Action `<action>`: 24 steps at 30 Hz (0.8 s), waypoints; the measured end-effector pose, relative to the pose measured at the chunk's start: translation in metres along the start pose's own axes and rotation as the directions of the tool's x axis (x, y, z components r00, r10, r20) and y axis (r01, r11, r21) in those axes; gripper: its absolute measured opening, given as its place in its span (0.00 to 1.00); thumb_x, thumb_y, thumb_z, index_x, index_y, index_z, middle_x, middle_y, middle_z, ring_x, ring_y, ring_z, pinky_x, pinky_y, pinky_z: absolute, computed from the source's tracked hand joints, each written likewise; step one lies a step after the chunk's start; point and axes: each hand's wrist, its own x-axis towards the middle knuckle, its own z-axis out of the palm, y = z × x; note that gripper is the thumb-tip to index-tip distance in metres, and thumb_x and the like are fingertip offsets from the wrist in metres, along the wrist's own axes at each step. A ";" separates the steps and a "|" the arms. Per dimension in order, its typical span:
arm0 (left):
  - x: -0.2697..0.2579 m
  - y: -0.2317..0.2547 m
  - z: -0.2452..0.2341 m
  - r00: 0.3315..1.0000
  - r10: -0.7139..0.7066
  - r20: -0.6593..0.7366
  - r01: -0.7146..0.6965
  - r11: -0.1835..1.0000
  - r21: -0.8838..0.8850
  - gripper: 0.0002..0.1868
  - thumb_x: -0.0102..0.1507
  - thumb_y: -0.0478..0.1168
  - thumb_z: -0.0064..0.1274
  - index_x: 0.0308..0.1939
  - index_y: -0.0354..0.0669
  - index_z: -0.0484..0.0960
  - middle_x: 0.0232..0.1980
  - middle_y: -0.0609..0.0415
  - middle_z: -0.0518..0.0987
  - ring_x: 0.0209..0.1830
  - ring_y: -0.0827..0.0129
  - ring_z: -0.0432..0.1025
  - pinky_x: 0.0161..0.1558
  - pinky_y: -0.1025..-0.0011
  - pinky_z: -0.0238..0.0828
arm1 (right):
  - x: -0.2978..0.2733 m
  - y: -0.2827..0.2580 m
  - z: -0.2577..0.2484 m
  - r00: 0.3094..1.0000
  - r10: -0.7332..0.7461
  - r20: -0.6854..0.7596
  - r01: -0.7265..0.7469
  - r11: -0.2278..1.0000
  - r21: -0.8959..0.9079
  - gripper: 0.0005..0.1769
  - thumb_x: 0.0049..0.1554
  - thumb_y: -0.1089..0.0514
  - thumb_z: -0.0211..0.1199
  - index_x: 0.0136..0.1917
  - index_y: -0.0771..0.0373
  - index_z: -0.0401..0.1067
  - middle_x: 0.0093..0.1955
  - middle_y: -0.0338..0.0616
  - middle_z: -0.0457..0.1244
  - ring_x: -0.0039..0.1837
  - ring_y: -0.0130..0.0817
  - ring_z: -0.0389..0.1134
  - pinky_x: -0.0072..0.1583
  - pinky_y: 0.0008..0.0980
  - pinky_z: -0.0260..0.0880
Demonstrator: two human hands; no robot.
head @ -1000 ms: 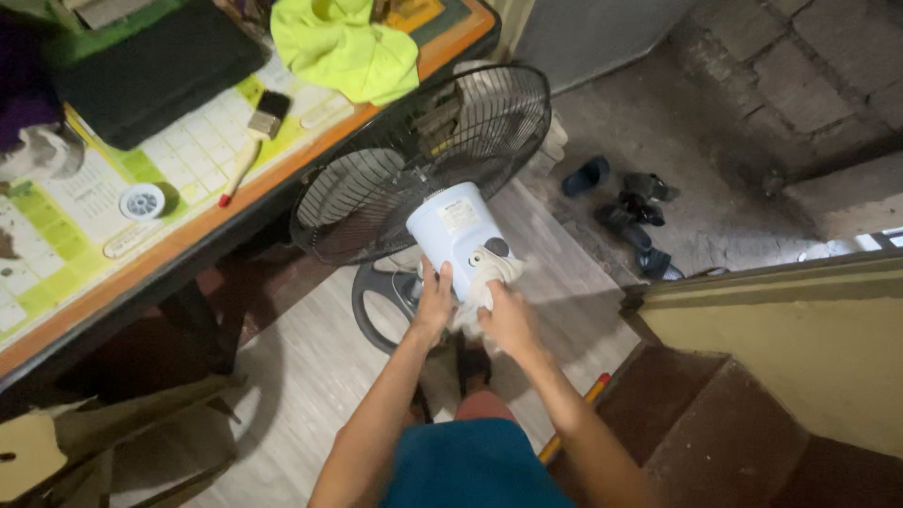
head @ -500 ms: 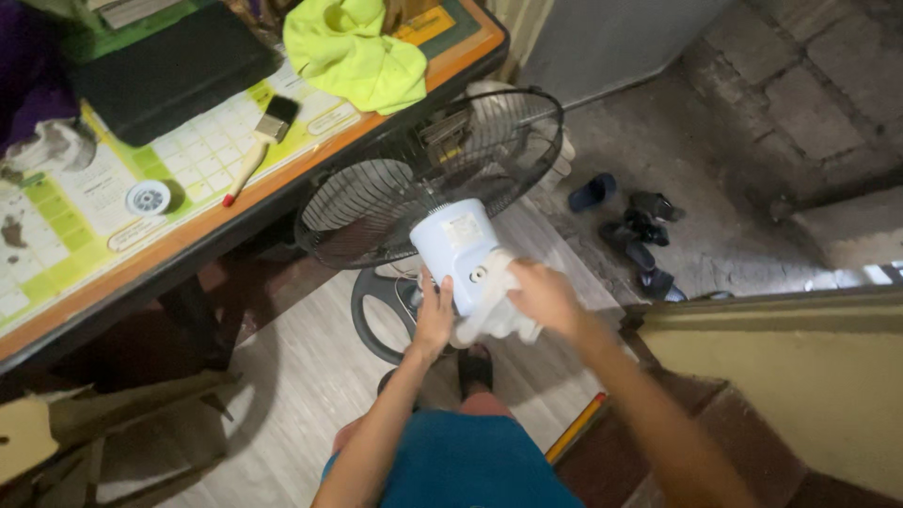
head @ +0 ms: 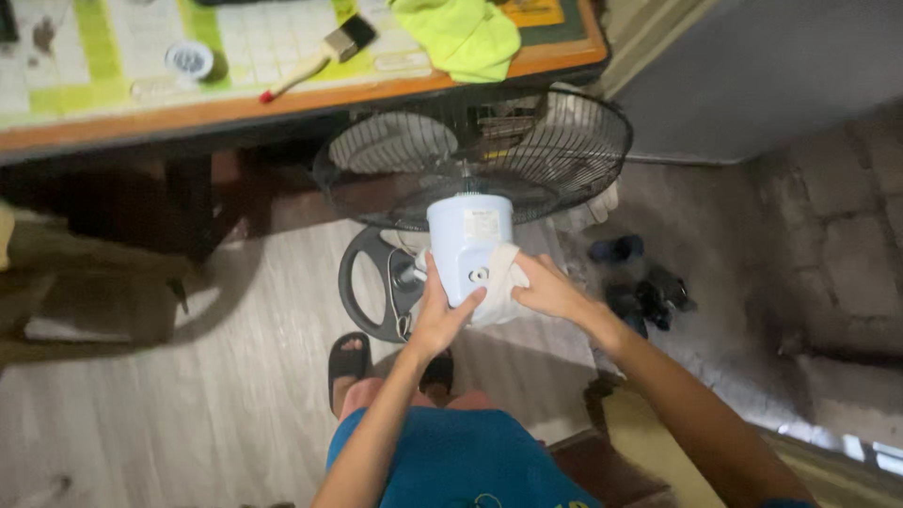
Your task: The person wipes the exterior of a standing electric fan with a white cloth. They clean the front grille, the motor housing, and the rear vents while rotating the fan head to reach different sides.
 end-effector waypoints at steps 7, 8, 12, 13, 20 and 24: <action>-0.002 -0.010 -0.003 0.997 0.071 -0.042 -0.068 0.995 0.069 0.62 0.62 0.50 0.61 0.77 0.23 0.29 0.81 0.28 0.46 0.81 0.50 0.47 0.76 0.64 0.45 | -0.005 -0.005 0.008 0.957 -0.289 0.011 0.288 0.951 -0.112 0.32 0.46 0.66 0.55 0.65 0.65 0.67 0.51 0.66 0.68 0.52 0.64 0.70 0.52 0.49 0.71; -0.002 -0.010 -0.002 0.994 0.101 -0.041 -0.096 0.990 0.100 0.61 0.63 0.50 0.62 0.77 0.23 0.29 0.82 0.28 0.44 0.82 0.49 0.45 0.76 0.63 0.43 | -0.005 -0.004 0.005 0.956 -0.289 0.042 0.292 0.939 -0.182 0.28 0.47 0.65 0.57 0.64 0.66 0.68 0.52 0.66 0.68 0.53 0.63 0.70 0.53 0.49 0.71; -0.003 -0.009 0.003 0.999 0.036 -0.031 -0.035 0.999 0.023 0.61 0.61 0.51 0.60 0.78 0.25 0.31 0.80 0.31 0.52 0.80 0.53 0.52 0.75 0.66 0.48 | -0.006 0.004 0.001 0.985 -0.165 0.042 0.170 0.968 -0.182 0.27 0.48 0.64 0.58 0.63 0.65 0.68 0.50 0.65 0.68 0.53 0.61 0.70 0.55 0.48 0.71; -0.004 -0.007 0.001 0.998 0.046 -0.034 -0.044 0.998 0.039 0.61 0.62 0.50 0.61 0.78 0.24 0.31 0.81 0.30 0.50 0.81 0.53 0.50 0.75 0.65 0.47 | -0.004 0.002 0.004 0.994 -0.106 0.019 0.108 0.989 -0.105 0.30 0.47 0.65 0.57 0.65 0.64 0.68 0.49 0.64 0.69 0.53 0.60 0.71 0.55 0.47 0.72; -0.007 -0.007 -0.005 0.995 0.100 -0.026 -0.099 0.994 0.045 0.60 0.62 0.50 0.60 0.78 0.23 0.32 0.80 0.29 0.52 0.80 0.52 0.52 0.75 0.65 0.48 | -0.013 0.007 0.021 0.961 -0.274 -0.029 0.273 0.961 -0.038 0.32 0.47 0.65 0.57 0.67 0.64 0.67 0.50 0.64 0.68 0.53 0.60 0.71 0.55 0.47 0.72; -0.003 -0.009 -0.001 0.997 0.071 -0.027 -0.069 0.995 0.071 0.61 0.62 0.50 0.62 0.77 0.23 0.31 0.80 0.29 0.50 0.81 0.53 0.51 0.76 0.66 0.47 | -0.014 0.026 0.024 0.991 -0.116 -0.070 0.100 0.974 -0.206 0.30 0.50 0.63 0.63 0.67 0.63 0.67 0.54 0.66 0.66 0.57 0.62 0.67 0.59 0.48 0.68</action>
